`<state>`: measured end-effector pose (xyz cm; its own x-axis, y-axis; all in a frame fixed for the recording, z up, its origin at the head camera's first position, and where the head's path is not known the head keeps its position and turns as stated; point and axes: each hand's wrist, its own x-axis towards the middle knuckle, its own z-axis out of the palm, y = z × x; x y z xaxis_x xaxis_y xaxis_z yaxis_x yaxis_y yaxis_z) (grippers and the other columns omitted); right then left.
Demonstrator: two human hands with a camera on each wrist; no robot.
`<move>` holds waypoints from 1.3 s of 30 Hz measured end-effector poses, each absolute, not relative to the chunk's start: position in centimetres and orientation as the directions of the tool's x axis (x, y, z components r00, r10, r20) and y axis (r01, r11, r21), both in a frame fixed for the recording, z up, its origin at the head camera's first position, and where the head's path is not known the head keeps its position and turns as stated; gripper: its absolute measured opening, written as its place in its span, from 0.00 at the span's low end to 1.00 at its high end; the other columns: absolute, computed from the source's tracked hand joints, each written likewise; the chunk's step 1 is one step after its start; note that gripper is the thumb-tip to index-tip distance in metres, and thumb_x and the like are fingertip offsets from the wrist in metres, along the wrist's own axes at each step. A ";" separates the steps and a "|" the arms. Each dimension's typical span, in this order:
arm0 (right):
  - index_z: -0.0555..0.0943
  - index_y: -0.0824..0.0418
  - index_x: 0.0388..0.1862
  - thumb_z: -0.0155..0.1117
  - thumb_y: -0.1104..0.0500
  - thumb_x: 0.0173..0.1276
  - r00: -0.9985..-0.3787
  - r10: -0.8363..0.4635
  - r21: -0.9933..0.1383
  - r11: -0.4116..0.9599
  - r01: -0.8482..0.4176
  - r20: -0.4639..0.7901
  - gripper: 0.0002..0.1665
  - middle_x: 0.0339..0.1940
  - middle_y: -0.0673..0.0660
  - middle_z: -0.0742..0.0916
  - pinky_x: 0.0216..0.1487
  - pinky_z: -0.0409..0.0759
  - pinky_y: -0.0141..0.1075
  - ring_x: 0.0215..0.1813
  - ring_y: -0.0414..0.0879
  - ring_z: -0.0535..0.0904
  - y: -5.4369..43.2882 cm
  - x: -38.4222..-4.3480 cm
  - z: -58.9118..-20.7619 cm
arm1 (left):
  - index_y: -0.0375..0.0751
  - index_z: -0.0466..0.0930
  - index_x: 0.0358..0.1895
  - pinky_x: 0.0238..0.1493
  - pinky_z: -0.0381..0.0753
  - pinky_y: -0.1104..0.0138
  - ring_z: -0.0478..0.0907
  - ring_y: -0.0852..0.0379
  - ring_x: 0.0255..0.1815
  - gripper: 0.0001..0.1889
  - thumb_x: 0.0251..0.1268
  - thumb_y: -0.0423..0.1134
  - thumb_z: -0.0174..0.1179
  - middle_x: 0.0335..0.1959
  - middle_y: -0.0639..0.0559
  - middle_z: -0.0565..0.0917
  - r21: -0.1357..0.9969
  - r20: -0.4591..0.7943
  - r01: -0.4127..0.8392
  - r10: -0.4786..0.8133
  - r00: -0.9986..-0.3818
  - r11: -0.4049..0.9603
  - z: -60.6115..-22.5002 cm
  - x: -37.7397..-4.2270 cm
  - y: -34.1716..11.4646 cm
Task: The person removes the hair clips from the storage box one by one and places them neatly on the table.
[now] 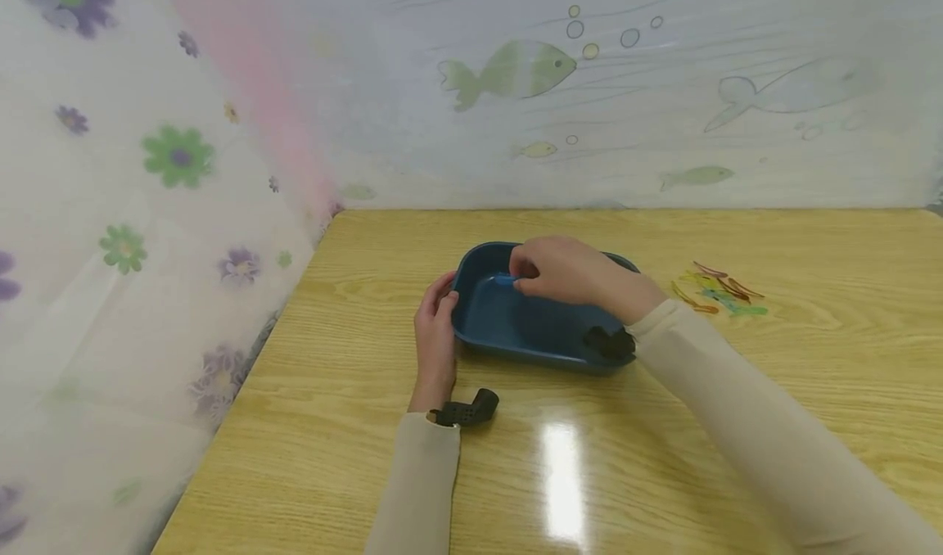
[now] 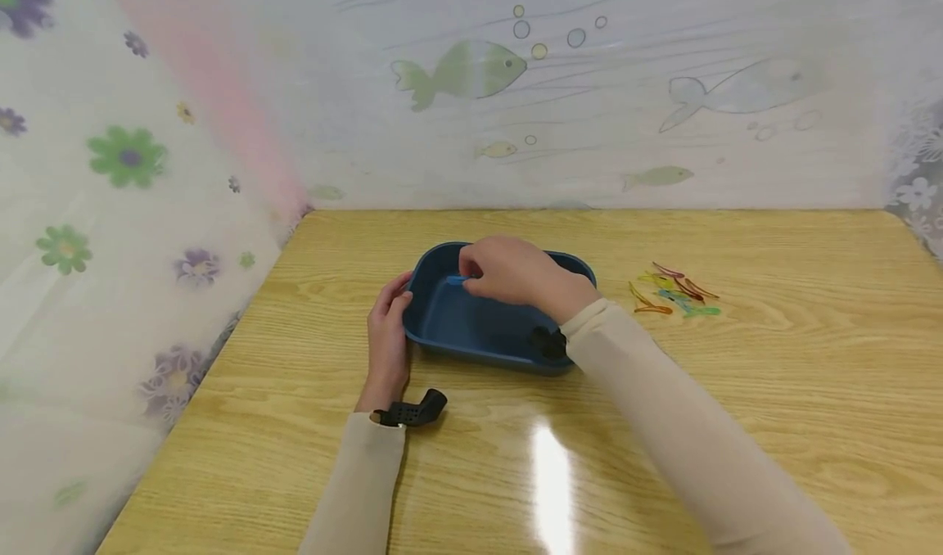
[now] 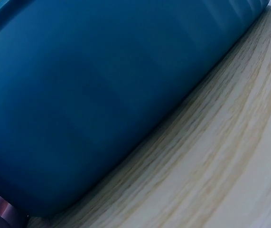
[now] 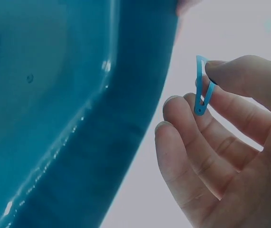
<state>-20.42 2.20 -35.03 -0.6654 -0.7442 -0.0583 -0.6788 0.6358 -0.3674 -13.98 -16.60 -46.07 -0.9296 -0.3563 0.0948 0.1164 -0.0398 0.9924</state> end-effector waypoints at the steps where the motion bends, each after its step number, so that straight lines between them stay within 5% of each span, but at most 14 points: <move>1: 0.77 0.53 0.37 0.57 0.53 0.63 -0.665 -0.745 -0.365 0.633 -0.682 -0.050 0.06 0.31 0.48 0.77 0.35 0.69 0.37 0.33 0.43 0.71 2.3 -20.3 -34.9 | 0.50 0.74 0.54 0.57 0.64 0.63 0.68 0.61 0.55 0.15 0.66 0.40 0.46 0.53 0.57 0.75 0.992 0.097 0.119 -0.358 -0.929 -0.041 -46.0 -14.0 -16.6; 39: 0.77 0.55 0.43 0.57 0.50 0.63 -0.803 -0.576 -0.673 0.535 -0.511 0.153 0.13 0.37 0.47 0.79 0.37 0.74 0.38 0.37 0.39 0.75 12.2 -15.4 -38.3 | 0.51 0.74 0.53 0.57 0.64 0.64 0.67 0.63 0.55 0.15 0.65 0.38 0.46 0.52 0.58 0.74 0.992 0.106 0.123 -0.371 -0.923 -0.023 -46.2 -14.1 -16.6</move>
<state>-15.36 12.17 -38.29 -0.8030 -0.5761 0.1527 -0.5115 0.5346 -0.6727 -14.06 -16.56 -46.15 -0.9227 -0.3707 0.1060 0.1232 -0.0230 0.9921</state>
